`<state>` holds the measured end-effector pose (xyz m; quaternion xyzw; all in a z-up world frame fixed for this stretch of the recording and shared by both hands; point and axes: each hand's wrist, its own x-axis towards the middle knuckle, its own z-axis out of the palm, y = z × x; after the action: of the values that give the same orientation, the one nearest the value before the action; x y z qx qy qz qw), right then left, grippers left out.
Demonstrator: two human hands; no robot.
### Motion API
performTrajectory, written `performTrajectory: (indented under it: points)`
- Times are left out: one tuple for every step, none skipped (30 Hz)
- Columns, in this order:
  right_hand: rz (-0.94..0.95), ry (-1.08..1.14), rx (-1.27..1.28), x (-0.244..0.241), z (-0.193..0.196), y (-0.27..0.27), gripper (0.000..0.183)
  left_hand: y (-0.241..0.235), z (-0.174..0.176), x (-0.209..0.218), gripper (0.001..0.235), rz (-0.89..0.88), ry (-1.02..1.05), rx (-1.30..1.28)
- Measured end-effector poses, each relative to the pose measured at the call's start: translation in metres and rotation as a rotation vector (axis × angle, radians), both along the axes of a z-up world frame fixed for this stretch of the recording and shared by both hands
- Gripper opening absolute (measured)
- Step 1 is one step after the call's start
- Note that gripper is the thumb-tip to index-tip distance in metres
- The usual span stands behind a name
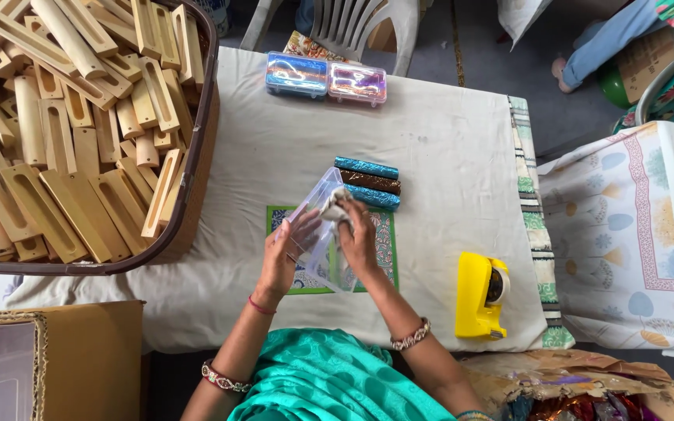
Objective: The person wipes a wooden handle with a white cloth, then wraps decorative foil around it and presses the foil to secure it, placing the finished wrapped handle on a growing stack. They repeat this for several handles and also wipe a clear plastic container with the cloth.
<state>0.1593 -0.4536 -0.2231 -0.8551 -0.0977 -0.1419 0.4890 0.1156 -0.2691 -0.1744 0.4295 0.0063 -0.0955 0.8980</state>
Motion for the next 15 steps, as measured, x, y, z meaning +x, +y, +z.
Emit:
performTrajectory:
  points:
    - [0.007,0.004,-0.065,-0.008,-0.006,-0.001,0.039,-0.001,0.0,-0.001,0.076,0.029,0.021,-0.022]
    - [0.012,0.004,-0.068,-0.022,-0.002,0.006,0.039,-0.002,-0.002,0.0,0.076,0.033,0.021,-0.025]
    - [0.061,-0.029,-0.085,-0.036,0.002,0.012,0.042,-0.003,-0.004,0.001,0.077,0.047,0.03,-0.051]
    - [0.112,-0.059,-0.099,-0.052,0.006,0.019,0.046,-0.003,-0.006,0.0,0.077,0.061,0.04,-0.074]
    - [0.118,-0.056,-0.099,-0.063,0.015,0.024,0.046,-0.001,-0.011,0.0,0.077,0.068,0.043,-0.074]
    - [0.19,-0.04,-0.119,-0.072,0.024,0.029,0.047,0.001,-0.015,0.003,0.077,0.103,0.072,-0.069]
    - [0.263,-0.024,-0.138,-0.081,0.033,0.033,0.047,0.002,-0.019,0.005,0.077,0.138,0.1,-0.064]
    - [0.262,-0.024,-0.138,-0.07,0.022,0.027,0.047,0.003,-0.017,0.006,0.077,0.136,0.1,-0.064]
    - [0.253,-0.012,-0.102,-0.059,0.01,0.021,0.048,0.003,-0.015,0.006,0.076,0.111,0.112,-0.096]
    - [0.247,0.003,-0.063,-0.05,-0.002,0.016,0.049,0.004,-0.014,0.003,0.075,0.089,0.128,-0.126]
    - [0.249,0.007,-0.06,-0.04,-0.002,0.013,0.049,0.001,-0.015,0.0,0.075,0.091,0.132,-0.124]
    - [0.161,-0.01,-0.025,-0.025,-0.002,0.01,0.049,-0.002,-0.016,0.002,0.075,0.054,0.125,-0.137]
    - [0.074,-0.026,0.011,-0.01,-0.002,0.008,0.05,-0.005,-0.017,0.003,0.075,0.018,0.118,-0.149]
    - [0.074,-0.024,0.011,-0.016,0.007,0.015,0.05,-0.007,-0.026,0.002,0.075,0.018,0.12,-0.149]
    - [0.079,-0.05,0.007,-0.021,0.016,0.022,0.051,-0.009,-0.035,0.002,0.075,-0.001,0.138,-0.177]
